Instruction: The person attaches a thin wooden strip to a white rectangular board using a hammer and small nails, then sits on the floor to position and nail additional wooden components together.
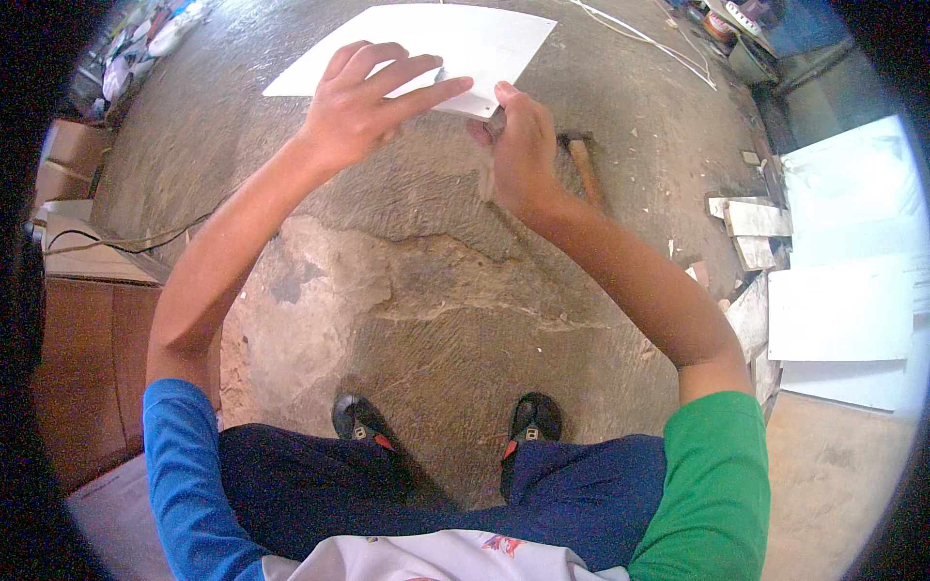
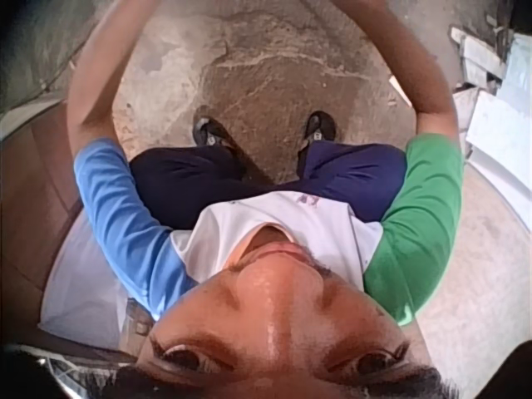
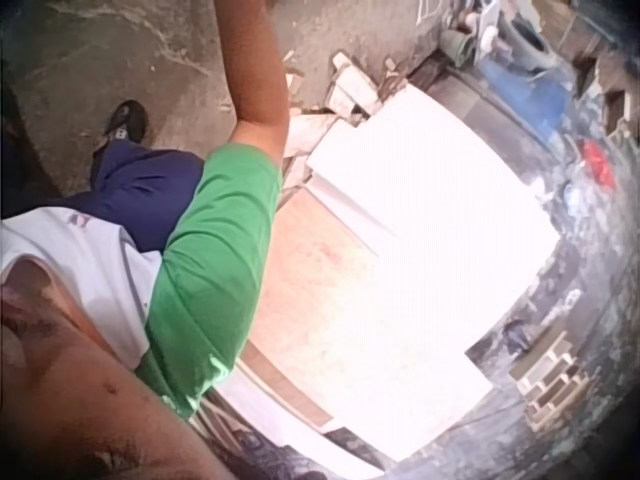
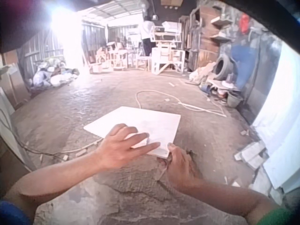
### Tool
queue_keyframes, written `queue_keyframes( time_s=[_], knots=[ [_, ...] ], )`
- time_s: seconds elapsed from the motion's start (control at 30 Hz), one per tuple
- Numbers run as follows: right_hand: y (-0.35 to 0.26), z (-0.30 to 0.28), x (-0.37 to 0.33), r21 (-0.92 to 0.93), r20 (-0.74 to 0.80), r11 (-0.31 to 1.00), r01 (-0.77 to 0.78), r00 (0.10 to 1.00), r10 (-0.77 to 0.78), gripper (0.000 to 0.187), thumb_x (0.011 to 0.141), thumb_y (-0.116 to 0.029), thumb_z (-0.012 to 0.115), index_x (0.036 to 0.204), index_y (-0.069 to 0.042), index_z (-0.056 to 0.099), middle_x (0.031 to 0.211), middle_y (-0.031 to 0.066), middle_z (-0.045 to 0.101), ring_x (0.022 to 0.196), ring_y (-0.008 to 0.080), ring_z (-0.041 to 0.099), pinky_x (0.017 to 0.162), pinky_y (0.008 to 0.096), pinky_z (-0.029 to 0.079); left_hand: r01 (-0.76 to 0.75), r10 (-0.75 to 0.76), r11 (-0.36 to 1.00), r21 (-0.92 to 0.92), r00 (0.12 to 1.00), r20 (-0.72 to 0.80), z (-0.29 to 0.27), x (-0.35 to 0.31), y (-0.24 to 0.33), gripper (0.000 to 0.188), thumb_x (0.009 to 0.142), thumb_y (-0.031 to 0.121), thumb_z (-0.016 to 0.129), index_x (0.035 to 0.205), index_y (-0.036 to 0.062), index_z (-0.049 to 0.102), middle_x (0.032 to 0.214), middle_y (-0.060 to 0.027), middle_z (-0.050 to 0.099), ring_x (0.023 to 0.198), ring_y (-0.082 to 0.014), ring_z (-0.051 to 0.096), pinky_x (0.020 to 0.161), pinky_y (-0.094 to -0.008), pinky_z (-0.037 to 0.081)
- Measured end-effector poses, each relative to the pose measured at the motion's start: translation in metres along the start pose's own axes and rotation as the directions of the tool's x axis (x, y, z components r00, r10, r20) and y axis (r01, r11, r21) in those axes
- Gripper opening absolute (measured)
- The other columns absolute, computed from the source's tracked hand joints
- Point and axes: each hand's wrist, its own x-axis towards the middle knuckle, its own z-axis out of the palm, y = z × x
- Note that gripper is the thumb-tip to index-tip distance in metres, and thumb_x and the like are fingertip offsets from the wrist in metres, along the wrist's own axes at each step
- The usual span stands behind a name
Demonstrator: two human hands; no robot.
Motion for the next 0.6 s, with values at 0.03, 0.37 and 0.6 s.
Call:
queue_keyframes(
  time_s=[0.03, 0.37, 0.6],
  knots=[
    [0.0, 0.0, 0.0, -0.009, -0.016, 1.0, -0.001, 1.0, 0.001, 0.028, 0.093, -0.028, 0.043, 0.093, -0.003, 0.053, 0.08, 0.0048, 0.05, 0.074, 0.0139, 0.045, 0.065, 0.029, 0.035, 0.014, -0.014, 1.0, -0.02, 1.0, 0.007, 0.0, -0.004, -0.001, 0.053, 0.073, 0.019, 0.066, 0.124, 0.0344, 0.061, 0.105, 0.0076, 0.061, 0.096, -0.0123, 0.053, 0.085, -0.029, 0.043],
    [0.009, -0.009, -0.006, 0.009, -0.03, 1.0, 0.0, 1.0, 0.0, 0.034, 0.093, -0.032, 0.045, 0.094, -0.001, 0.06, 0.092, 0.0069, 0.059, 0.084, 0.0151, 0.057, 0.07, 0.0306, 0.05, 0.273, -0.202, 0.809, -0.521, 0.961, 0.191, -0.012, -0.004, -0.002, 0.044, 0.079, 0.031, 0.068, 0.119, 0.0138, 0.064, 0.121, -0.0072, 0.062, 0.108, -0.0267, 0.06, 0.092, -0.0411, 0.049],
    [0.009, -0.017, -0.002, -0.01, -0.005, 1.0, -0.011, 1.0, 0.011, 0.032, 0.092, -0.031, 0.046, 0.092, -0.002, 0.059, 0.089, 0.006, 0.058, 0.08, 0.0147, 0.056, 0.067, 0.0298, 0.049, 0.106, -0.119, 0.827, -0.553, 0.993, 0.013, -0.005, -0.007, 0.002, 0.027, 0.076, 0.017, 0.071, 0.102, 0.0086, 0.071, 0.1, -0.0063, 0.07, 0.088, -0.0238, 0.067, 0.075, -0.0333, 0.056]
  ],
)
